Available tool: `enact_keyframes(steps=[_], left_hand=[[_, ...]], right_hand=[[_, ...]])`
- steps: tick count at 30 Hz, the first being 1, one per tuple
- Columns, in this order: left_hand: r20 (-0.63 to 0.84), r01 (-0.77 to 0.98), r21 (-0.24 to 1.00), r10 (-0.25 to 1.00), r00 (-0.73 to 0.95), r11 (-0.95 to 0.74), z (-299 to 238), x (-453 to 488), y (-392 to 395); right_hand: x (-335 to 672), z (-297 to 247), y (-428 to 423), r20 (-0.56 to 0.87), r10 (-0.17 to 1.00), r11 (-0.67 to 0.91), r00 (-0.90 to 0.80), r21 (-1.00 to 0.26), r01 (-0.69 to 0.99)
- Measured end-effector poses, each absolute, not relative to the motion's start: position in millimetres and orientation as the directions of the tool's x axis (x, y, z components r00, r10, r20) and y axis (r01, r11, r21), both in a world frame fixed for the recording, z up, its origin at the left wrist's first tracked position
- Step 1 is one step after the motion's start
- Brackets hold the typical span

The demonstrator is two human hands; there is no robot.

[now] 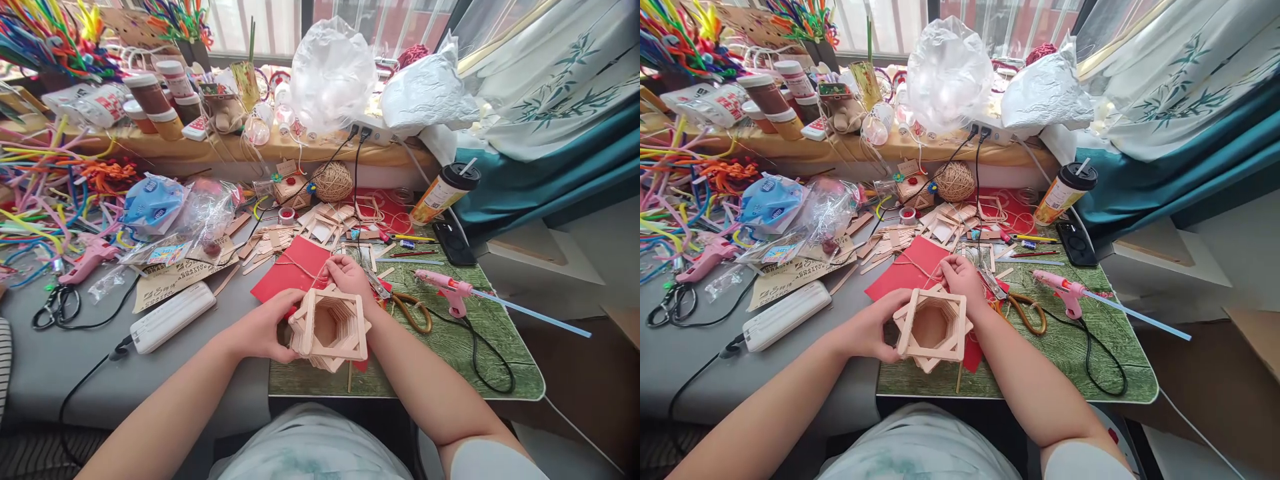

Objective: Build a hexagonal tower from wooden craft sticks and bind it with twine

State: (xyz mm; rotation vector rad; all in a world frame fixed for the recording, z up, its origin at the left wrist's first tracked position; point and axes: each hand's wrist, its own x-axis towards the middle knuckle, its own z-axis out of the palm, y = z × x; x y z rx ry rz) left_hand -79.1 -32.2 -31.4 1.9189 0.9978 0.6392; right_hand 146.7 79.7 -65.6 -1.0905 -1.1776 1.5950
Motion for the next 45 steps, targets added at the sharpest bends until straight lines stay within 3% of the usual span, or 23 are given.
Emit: enact_keyframes(steps=[17, 22, 28, 37, 45], left_hand=[[0.172, 0.478, 0.76, 0.846, 0.504, -0.44, -26, -100, -3], [0.19, 0.483, 0.777, 0.882, 0.431, -0.403, -37, -109, 6], [0.177, 0.479, 0.775, 0.869, 0.461, -0.412, -46, -112, 8], [0.167, 0.61, 0.644, 0.863, 0.477, -0.462, -51, -115, 15], [0.151, 0.616, 0.651, 0.871, 0.467, -0.443, -52, -116, 15]], right_hand=[[135, -31, 117, -0.219, 0.884, -0.307, -0.412, -0.938, -0.16], [119, -34, 147, -0.244, 0.845, -0.319, -0.476, -0.944, -0.081], [114, -37, 164, -0.274, 0.807, -0.29, -0.523, -0.956, 0.052], [100, -45, 170, -0.297, 0.787, -0.235, -0.54, -0.955, 0.184], [90, -33, 185, -0.263, 0.779, -0.04, -0.569, -0.926, 0.374]])
